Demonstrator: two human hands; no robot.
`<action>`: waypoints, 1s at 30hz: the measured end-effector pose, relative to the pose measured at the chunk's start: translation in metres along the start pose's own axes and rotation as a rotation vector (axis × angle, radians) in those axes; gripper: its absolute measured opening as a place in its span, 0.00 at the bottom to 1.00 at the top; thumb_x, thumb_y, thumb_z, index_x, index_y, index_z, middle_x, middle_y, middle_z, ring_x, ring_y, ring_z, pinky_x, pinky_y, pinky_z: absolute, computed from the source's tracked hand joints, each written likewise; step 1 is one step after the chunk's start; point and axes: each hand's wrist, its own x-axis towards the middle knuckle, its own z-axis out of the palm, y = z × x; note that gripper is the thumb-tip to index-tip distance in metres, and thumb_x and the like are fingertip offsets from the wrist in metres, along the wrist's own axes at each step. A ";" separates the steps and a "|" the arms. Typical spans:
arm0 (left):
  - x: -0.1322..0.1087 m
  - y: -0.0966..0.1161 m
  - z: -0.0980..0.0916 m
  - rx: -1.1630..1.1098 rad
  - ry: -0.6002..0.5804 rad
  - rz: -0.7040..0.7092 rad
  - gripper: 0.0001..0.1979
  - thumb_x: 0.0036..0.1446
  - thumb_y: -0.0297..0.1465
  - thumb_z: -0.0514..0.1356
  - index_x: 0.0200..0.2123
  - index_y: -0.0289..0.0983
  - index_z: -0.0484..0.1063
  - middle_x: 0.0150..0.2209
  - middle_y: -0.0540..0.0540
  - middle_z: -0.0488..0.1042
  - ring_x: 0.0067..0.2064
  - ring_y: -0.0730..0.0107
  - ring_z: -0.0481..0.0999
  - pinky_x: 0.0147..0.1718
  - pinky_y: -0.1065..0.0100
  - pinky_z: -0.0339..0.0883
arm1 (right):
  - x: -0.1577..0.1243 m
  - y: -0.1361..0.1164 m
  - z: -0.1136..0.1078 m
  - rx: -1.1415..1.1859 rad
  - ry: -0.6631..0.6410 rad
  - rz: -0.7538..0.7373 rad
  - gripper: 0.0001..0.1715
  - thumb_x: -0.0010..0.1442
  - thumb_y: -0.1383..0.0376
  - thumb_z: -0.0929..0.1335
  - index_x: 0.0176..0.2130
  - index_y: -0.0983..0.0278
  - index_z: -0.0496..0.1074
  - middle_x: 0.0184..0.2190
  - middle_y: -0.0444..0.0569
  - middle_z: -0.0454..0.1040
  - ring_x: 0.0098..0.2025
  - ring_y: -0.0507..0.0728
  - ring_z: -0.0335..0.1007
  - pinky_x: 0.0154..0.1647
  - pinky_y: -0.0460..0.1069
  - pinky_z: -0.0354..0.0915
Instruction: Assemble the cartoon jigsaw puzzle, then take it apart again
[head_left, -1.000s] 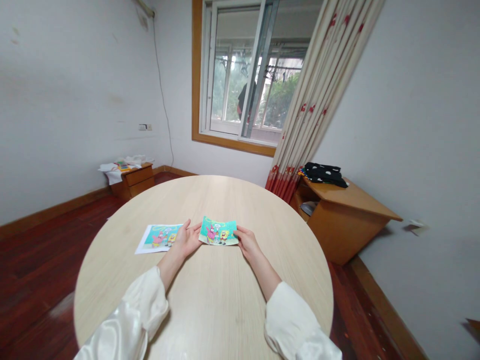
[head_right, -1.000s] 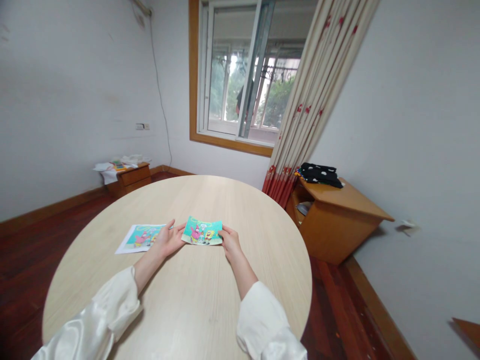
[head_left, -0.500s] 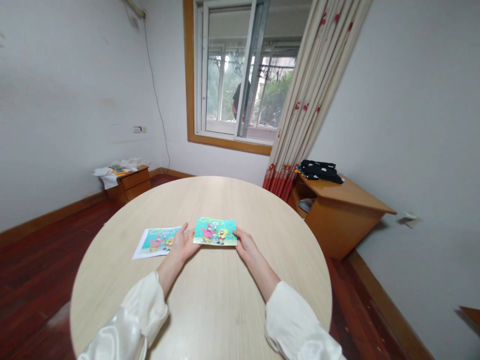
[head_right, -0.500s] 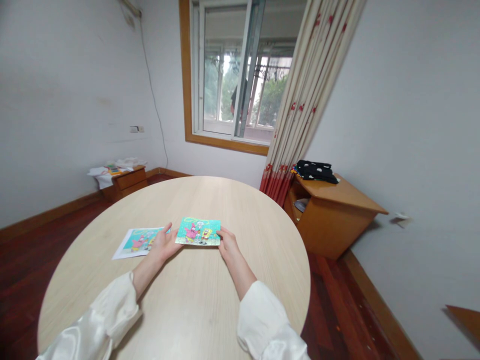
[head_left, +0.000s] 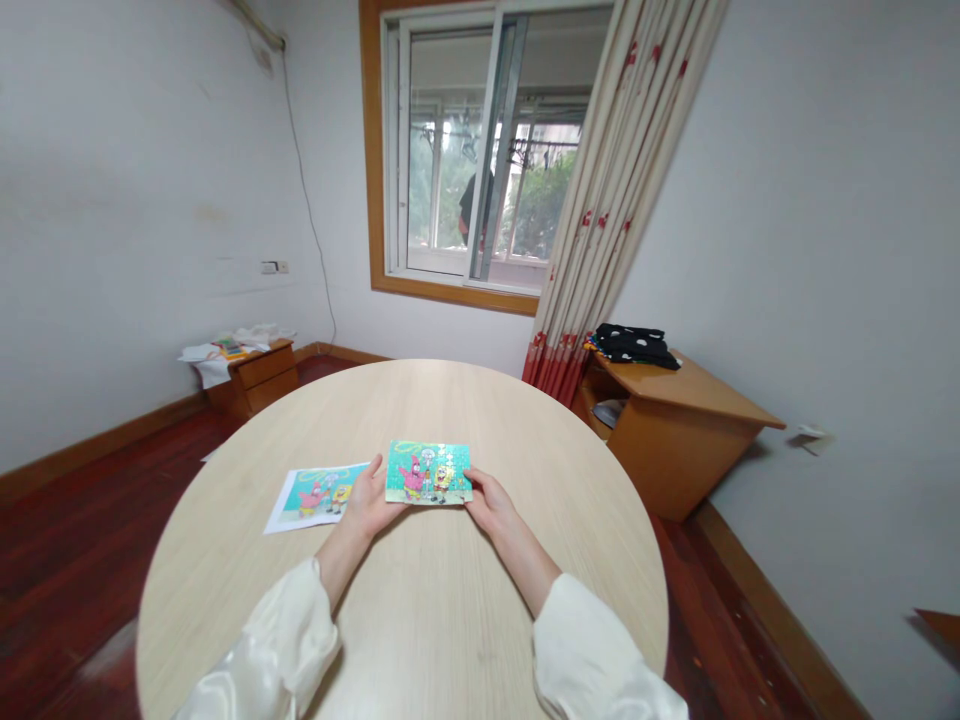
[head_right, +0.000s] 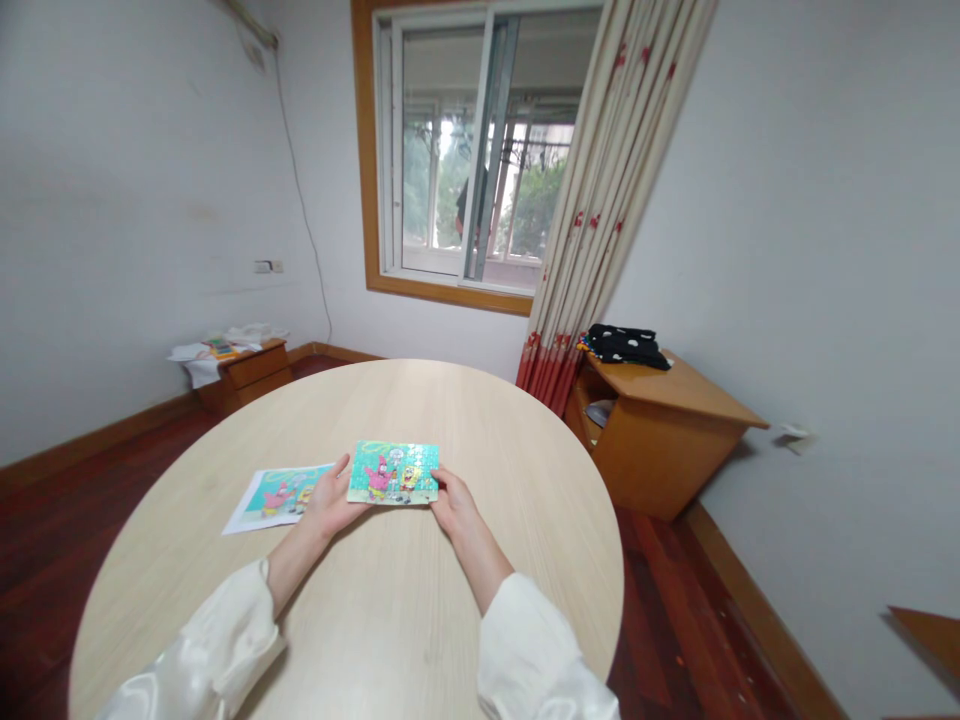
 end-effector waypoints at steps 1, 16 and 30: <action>0.000 -0.001 0.001 0.002 -0.003 -0.003 0.29 0.65 0.40 0.42 0.64 0.29 0.53 0.50 0.30 0.74 0.55 0.44 0.71 0.56 0.41 0.55 | -0.001 -0.001 0.001 -0.002 -0.002 0.002 0.06 0.46 0.70 0.67 0.30 0.63 0.70 0.29 0.49 0.77 0.43 0.60 0.75 0.44 0.55 0.70; -0.005 -0.002 0.014 0.032 0.000 -0.019 0.25 0.65 0.32 0.44 0.61 0.26 0.58 0.48 0.31 0.76 0.50 0.46 0.75 0.53 0.43 0.61 | -0.001 0.002 0.000 0.112 -0.050 0.066 0.07 0.51 0.71 0.68 0.34 0.66 0.72 0.29 0.49 0.78 0.39 0.58 0.76 0.45 0.53 0.71; -0.012 0.004 0.017 0.051 0.046 -0.015 0.25 0.66 0.34 0.45 0.61 0.27 0.60 0.47 0.32 0.76 0.50 0.45 0.75 0.52 0.43 0.63 | -0.002 0.002 -0.006 0.212 -0.063 0.166 0.07 0.57 0.72 0.64 0.36 0.69 0.70 0.29 0.54 0.78 0.38 0.60 0.76 0.45 0.57 0.72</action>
